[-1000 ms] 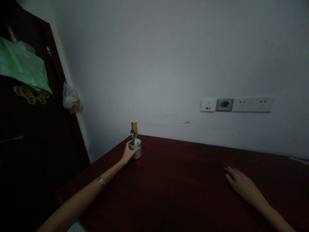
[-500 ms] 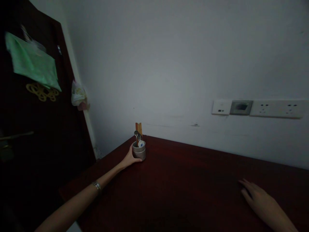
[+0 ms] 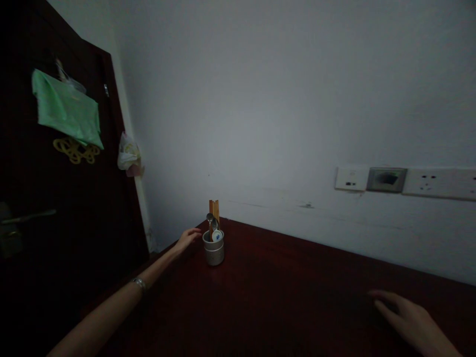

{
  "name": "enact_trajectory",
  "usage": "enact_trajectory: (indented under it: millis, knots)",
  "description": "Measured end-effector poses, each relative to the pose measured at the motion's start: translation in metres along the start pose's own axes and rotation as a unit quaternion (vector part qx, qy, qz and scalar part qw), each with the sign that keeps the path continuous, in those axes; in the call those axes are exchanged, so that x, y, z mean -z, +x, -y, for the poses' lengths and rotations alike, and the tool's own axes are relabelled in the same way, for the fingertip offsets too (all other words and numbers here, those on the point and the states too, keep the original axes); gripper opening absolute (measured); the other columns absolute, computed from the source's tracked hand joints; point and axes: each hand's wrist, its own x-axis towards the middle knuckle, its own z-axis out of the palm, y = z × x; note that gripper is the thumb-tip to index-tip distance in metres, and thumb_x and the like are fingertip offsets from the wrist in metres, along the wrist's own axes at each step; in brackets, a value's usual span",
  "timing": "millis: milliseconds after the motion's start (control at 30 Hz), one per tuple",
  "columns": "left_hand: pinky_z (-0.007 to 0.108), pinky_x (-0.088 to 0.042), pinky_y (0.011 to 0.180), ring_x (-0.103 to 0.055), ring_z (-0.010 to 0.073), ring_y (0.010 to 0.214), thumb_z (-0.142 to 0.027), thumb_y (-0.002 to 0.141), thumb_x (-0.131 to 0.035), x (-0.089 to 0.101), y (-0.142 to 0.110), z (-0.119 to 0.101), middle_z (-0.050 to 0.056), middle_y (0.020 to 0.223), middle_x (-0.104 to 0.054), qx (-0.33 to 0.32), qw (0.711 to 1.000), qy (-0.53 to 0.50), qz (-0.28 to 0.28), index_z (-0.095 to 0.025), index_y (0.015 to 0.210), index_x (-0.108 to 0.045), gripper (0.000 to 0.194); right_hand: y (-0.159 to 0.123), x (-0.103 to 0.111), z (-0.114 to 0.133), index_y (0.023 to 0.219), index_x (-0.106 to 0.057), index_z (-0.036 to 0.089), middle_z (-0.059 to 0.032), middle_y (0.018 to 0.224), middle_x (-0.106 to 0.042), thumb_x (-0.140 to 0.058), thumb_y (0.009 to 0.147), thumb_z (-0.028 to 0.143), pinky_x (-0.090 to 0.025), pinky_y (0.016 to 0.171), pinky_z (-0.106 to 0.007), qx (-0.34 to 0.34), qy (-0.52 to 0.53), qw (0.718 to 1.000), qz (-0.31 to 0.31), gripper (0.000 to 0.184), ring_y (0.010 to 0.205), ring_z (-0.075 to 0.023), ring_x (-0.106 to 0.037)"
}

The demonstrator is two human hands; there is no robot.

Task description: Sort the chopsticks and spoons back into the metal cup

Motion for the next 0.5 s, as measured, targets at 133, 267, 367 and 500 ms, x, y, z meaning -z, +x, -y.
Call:
enact_trajectory:
  millis: [133,267,367,500]
  knots:
    - [0.035,-0.046,0.077,-0.061,0.0215,0.087,-0.029,0.07,-0.051,-0.016,0.019,-0.015,0.012,0.095,-0.064,0.079,0.983,-0.158,-0.048,-0.015,0.084,-0.057,0.021,0.024,0.01,0.13,0.086,-0.066,0.024,-0.0095,0.098,-0.066,-0.045,0.064,0.049,-0.043,0.086,-0.04,0.039,0.049,0.997,0.048,0.04,0.094,-0.0282,-0.059]
    - [0.031,-0.048,0.074,-0.063,0.0183,0.082,-0.024,0.073,-0.048,-0.032,0.029,-0.022,0.012,0.095,-0.064,0.117,0.951,-0.277,-0.075,-0.016,0.083,-0.054,0.015,0.04,0.0,0.254,0.089,-0.066,0.017,-0.0085,0.094,-0.067,-0.043,0.069,0.042,-0.044,0.084,-0.036,0.089,0.165,0.979,0.077,0.039,0.09,-0.0233,-0.061]
    - [0.029,-0.049,0.07,-0.064,0.0165,0.072,-0.022,0.075,-0.047,-0.039,0.033,-0.023,0.009,0.084,-0.065,0.122,0.937,-0.322,-0.066,-0.015,0.082,-0.055,0.013,0.049,-0.02,0.318,0.088,-0.066,0.016,-0.0071,0.091,-0.068,-0.047,0.068,0.035,-0.044,0.082,-0.035,0.13,0.238,0.959,0.087,0.034,0.085,-0.0208,-0.061]
    - [0.025,-0.049,0.058,-0.061,0.0132,0.056,-0.021,0.076,-0.047,-0.044,0.034,-0.024,0.006,0.066,-0.063,0.121,0.939,-0.319,-0.044,-0.013,0.079,-0.055,0.011,0.062,-0.057,0.368,0.085,-0.066,0.01,-0.0102,0.086,-0.068,-0.052,0.067,0.031,-0.045,0.077,-0.031,0.144,0.309,0.934,0.103,0.031,0.08,-0.0189,-0.062]
